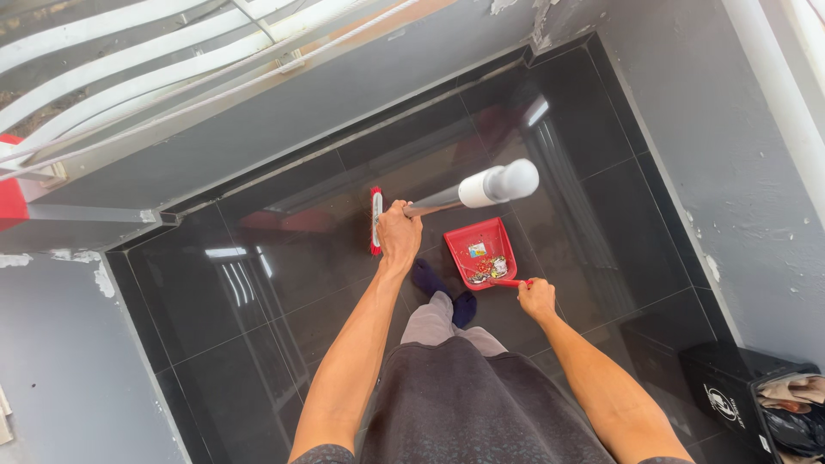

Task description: The person sweeps debris from the floor onto a dustpan using a small brush by hand.

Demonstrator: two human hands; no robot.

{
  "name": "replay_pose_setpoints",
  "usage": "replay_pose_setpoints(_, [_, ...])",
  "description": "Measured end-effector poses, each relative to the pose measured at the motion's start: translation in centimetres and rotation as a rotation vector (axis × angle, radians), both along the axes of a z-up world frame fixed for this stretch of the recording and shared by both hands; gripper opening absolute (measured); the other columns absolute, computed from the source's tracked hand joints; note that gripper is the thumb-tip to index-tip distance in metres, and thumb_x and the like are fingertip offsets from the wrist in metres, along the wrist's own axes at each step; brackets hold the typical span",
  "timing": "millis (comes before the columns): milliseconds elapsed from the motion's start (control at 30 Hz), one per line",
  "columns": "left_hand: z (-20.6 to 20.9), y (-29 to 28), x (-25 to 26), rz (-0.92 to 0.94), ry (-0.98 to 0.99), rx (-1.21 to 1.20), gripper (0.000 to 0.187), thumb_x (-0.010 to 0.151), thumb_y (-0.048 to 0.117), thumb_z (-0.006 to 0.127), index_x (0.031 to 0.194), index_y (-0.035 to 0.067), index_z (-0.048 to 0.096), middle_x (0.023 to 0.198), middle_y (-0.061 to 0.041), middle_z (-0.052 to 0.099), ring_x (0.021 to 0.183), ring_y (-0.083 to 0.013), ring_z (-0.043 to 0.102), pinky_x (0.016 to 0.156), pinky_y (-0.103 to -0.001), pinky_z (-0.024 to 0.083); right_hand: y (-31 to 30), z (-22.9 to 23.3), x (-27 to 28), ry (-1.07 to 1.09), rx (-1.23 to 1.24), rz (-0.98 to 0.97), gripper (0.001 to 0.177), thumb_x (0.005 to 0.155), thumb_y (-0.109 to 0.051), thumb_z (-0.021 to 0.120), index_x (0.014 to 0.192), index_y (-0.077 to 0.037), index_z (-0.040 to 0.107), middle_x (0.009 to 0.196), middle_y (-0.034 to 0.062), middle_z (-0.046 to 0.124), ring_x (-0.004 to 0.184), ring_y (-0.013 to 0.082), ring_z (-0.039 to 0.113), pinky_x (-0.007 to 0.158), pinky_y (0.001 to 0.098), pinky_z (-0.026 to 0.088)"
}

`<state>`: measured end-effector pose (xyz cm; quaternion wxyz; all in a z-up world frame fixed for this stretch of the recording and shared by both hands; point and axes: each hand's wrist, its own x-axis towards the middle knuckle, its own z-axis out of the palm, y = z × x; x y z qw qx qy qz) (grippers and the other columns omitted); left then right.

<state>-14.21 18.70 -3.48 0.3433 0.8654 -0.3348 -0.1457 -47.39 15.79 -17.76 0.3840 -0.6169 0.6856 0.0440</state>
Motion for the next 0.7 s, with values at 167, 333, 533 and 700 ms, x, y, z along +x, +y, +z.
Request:
replay_pose_setpoints(167, [-0.7, 1.3, -1.2, -0.024, -0.037, -0.005, 0.021, 0.093, 0.019, 0.068, 0.098, 0.000, 0.074, 0.078, -0.025, 0.070, 0.077, -0.0456, 0.070, 0.068, -0.050, 0.055, 1.1, 0.3, -0.8, -0.023, 0.066, -0.023, 0.041, 0.093, -0.029, 0.068, 0.121, 0.002, 0.070, 0.082, 0.0171, 0.078, 0.086, 0.0301, 0.079, 0.087, 0.0398, 0.060])
replay_pose_setpoints(333, [-0.5, 2.4, -2.2, -0.040, -0.078, -0.048, 0.020, 0.084, 0.016, 0.069, 0.095, 0.001, 0.074, 0.083, -0.024, 0.073, 0.078, -0.0448, 0.071, 0.068, -0.050, 0.055, 0.1, 1.5, 0.2, 0.228, 0.155, 0.054, 0.052, 0.086, -0.041, 0.078, 0.121, -0.003, 0.072, 0.118, 0.0224, 0.069, 0.114, 0.0373, 0.066, 0.097, 0.0454, 0.053])
replay_pose_setpoints(533, [1.0, 2.3, -3.1, -0.035, -0.034, -0.029, 0.018, 0.087, 0.019, 0.068, 0.092, 0.003, 0.074, 0.082, -0.022, 0.072, 0.077, -0.0441, 0.070, 0.067, -0.050, 0.055, -4.8, 10.3, 9.0, -0.486, -0.375, 0.117, 0.058, 0.092, -0.051, 0.063, 0.123, -0.002, 0.068, 0.125, 0.0167, 0.071, 0.119, 0.0307, 0.067, 0.102, 0.0386, 0.049])
replay_pose_setpoints(700, [1.8, 1.5, -3.3, -0.072, -0.037, 0.064, 0.023, 0.088, 0.026, 0.070, 0.085, 0.004, 0.075, 0.078, -0.023, 0.071, 0.076, -0.0456, 0.069, 0.070, -0.053, 0.054, -5.9, 27.9, 15.3, -1.522, -0.210, 0.387, 0.069, 0.103, -0.056, 0.054, 0.140, 0.002, 0.056, 0.133, 0.0114, 0.067, 0.131, 0.0248, 0.061, 0.117, 0.0384, 0.041])
